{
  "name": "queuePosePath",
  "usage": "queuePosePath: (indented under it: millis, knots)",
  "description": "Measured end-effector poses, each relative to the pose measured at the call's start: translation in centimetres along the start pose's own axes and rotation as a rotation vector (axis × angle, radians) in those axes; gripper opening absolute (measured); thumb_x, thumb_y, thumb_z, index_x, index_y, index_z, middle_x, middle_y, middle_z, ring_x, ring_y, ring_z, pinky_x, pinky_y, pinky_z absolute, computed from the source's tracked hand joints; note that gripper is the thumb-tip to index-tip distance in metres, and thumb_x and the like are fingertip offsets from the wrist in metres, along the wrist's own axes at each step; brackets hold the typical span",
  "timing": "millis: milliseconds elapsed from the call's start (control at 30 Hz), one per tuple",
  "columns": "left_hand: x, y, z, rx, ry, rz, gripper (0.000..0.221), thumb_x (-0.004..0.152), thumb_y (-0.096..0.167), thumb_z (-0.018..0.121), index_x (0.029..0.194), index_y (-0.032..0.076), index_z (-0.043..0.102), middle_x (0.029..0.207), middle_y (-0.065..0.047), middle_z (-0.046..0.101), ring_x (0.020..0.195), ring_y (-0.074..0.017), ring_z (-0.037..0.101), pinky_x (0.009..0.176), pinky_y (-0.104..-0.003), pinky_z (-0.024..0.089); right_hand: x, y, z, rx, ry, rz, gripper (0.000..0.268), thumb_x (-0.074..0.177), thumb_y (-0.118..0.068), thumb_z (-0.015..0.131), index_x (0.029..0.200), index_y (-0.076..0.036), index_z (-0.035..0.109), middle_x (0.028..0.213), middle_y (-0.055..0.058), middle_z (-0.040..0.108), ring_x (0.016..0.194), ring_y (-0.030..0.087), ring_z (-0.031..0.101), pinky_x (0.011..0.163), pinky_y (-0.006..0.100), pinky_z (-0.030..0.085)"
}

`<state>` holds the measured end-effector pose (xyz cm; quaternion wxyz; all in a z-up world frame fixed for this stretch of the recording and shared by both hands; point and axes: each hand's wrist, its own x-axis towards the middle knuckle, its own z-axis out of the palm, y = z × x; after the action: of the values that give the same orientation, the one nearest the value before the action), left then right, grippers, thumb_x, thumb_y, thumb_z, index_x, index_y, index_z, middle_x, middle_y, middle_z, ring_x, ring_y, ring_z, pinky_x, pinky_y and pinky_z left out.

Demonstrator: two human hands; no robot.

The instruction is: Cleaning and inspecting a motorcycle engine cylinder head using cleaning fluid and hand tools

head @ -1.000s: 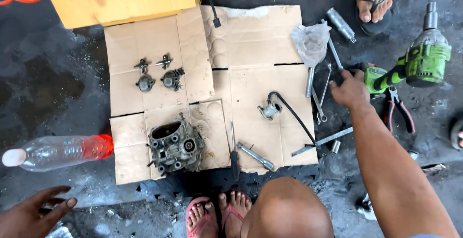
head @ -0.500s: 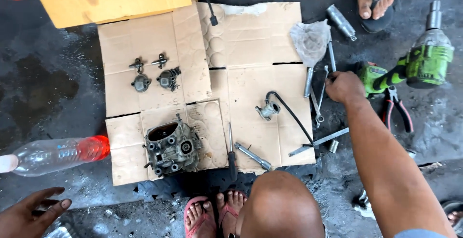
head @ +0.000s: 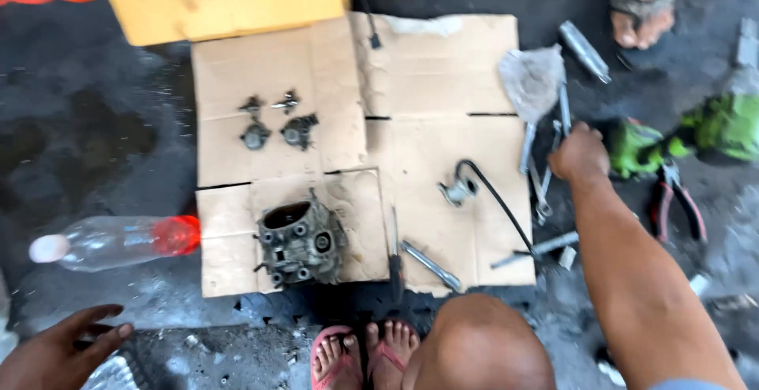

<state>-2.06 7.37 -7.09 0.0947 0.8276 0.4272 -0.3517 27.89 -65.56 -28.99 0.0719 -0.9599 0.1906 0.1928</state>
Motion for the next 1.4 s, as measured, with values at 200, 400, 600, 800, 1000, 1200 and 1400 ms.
queuePosePath:
  millis: [200,400,600,800,1000,1200,1400]
  knots:
    - [-4.2,4.0,-2.3,0.166,-0.079,0.021,0.056,0.095,0.057,0.060,0.147,0.035,0.060,0.133,-0.007,0.080,0.126,-0.0272,0.074,0.100,-0.041,0.057,-2.4,1.2,-0.5,0.331,-0.038,0.082,0.052,0.098,-0.039,0.042,0.122,0.002,0.063,0.125,0.030,0.064,0.116,0.053,0.058,0.094,0.060,0.042]
    - [-3.1,4.3,-0.9,0.151,0.080,0.314,0.055,0.090,0.055,0.062,0.138,0.030,0.064,0.123,-0.005,0.080,0.119,-0.0283,0.073,0.097,-0.039,0.054,-18.0,-1.4,-8.2,0.584,0.073,-0.067,0.043,0.107,-0.042,0.047,0.088,-0.005,0.058,0.083,0.015,0.061,0.082,0.036,0.056,0.075,0.050,0.040]
    - [-7.6,10.5,0.7,0.126,0.449,0.904,0.046,0.094,0.040,0.061,0.135,0.018,0.062,0.120,-0.014,0.073,0.099,-0.0431,0.070,0.082,-0.055,0.055,-30.8,-6.3,-17.7,0.184,0.205,-0.373,0.030,0.102,-0.046,0.058,0.114,-0.021,0.071,0.072,0.014,0.074,0.081,0.042,0.070,0.071,0.051,0.051]
    - [-20.0,17.0,1.0,0.072,0.340,1.217,0.056,0.090,0.034,0.071,0.143,0.022,0.058,0.123,-0.014,0.070,0.121,-0.0387,0.065,0.098,-0.053,0.055,-41.4,-13.5,-20.0,0.132,0.149,-0.813,0.022,0.091,-0.031,0.063,0.108,-0.021,0.072,0.077,0.013,0.077,0.081,0.042,0.076,0.073,0.056,0.059]
    - [-16.4,20.0,5.1,-0.053,0.240,1.432,0.044,0.079,0.024,0.076,0.122,0.022,0.067,0.105,-0.009,0.073,0.108,-0.0356,0.069,0.090,-0.050,0.057,-45.8,-15.0,-20.4,0.264,0.046,-1.001,0.024,0.095,-0.026,0.059,0.115,-0.014,0.059,0.087,0.015,0.077,0.087,0.044,0.075,0.073,0.061,0.056]
    - [-16.5,19.9,3.6,-0.054,0.328,1.366,0.018,0.093,0.027,0.066,0.092,0.009,0.069,0.085,-0.019,0.073,0.092,-0.0462,0.070,0.077,-0.057,0.055,-39.9,-4.1,-17.2,1.026,0.273,-0.733,0.032,0.094,-0.015,0.069,0.126,-0.012,0.066,0.094,0.014,0.078,0.085,0.029,0.074,0.073,0.043,0.062]
    - [-12.6,20.2,3.7,-0.270,0.371,1.349,0.022,0.097,0.029,0.068,0.111,0.014,0.077,0.095,-0.019,0.077,0.095,-0.0438,0.072,0.081,-0.054,0.058,-23.0,23.2,8.4,0.505,0.208,0.143,0.038,0.099,-0.046,0.064,0.128,-0.023,0.073,0.107,0.014,0.079,0.107,0.042,0.071,0.089,0.055,0.057]
